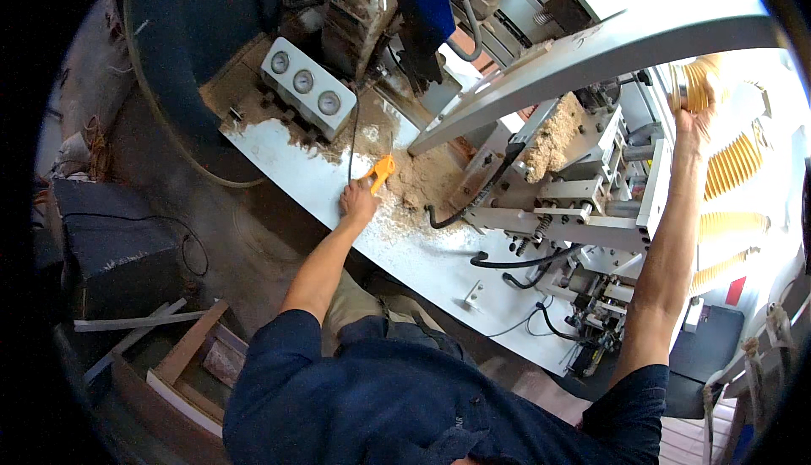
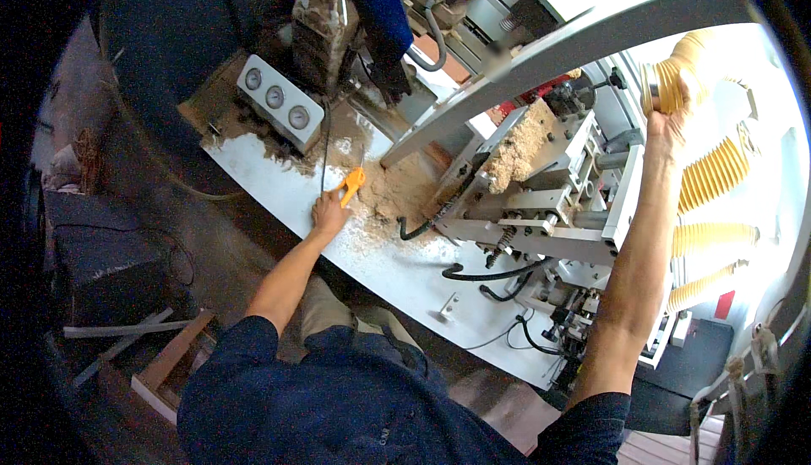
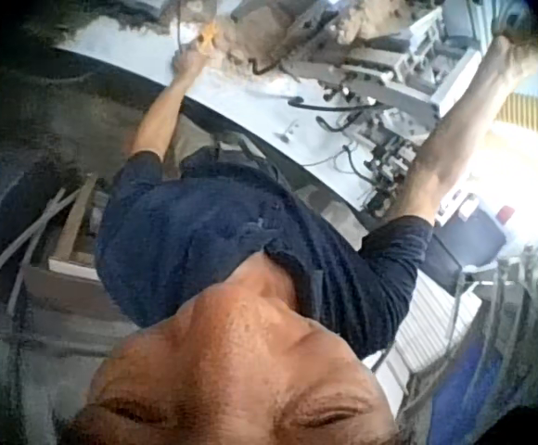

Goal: The person detaches and clears several large sawdust extraction hoses from a woodworking machine, manually shaking out debris and using a handheld blower to clean the interior components.

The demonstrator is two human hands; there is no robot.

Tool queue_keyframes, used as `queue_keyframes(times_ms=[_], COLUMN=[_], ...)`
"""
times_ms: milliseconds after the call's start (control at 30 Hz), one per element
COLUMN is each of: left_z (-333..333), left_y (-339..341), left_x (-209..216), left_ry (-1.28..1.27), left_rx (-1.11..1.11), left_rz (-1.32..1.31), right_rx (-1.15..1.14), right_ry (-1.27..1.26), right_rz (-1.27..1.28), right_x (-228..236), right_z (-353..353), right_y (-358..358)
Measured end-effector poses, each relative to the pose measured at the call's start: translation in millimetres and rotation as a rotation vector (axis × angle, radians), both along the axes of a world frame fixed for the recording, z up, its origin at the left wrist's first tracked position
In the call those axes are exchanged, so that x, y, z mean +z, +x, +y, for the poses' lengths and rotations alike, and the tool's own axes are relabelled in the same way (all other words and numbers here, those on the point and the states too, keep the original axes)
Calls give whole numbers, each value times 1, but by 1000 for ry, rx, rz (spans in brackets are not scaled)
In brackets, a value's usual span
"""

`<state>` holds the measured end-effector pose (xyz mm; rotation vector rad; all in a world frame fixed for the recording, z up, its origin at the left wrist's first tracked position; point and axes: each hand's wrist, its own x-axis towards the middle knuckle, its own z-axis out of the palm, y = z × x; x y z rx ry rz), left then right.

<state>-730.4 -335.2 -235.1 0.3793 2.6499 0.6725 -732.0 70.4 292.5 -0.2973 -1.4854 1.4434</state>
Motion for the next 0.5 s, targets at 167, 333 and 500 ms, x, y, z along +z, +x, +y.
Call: queue_keyframes(times_ms=[167, 333, 500], left_z=[9, -2, 36], left_y=[-4, 44, 73], left_x=[9, 108, 254], left_ry=[293, 633, 781], left_rx=[125, -30, -440], left_rz=[-59, -219, -180], right_rx=[50, 139, 123], right_ry=[-127, -91, -228], right_rz=[-136, -109, 69], right_x=[15, -9, 4], right_z=[53, 126, 53], right_y=[14, 19, -22])
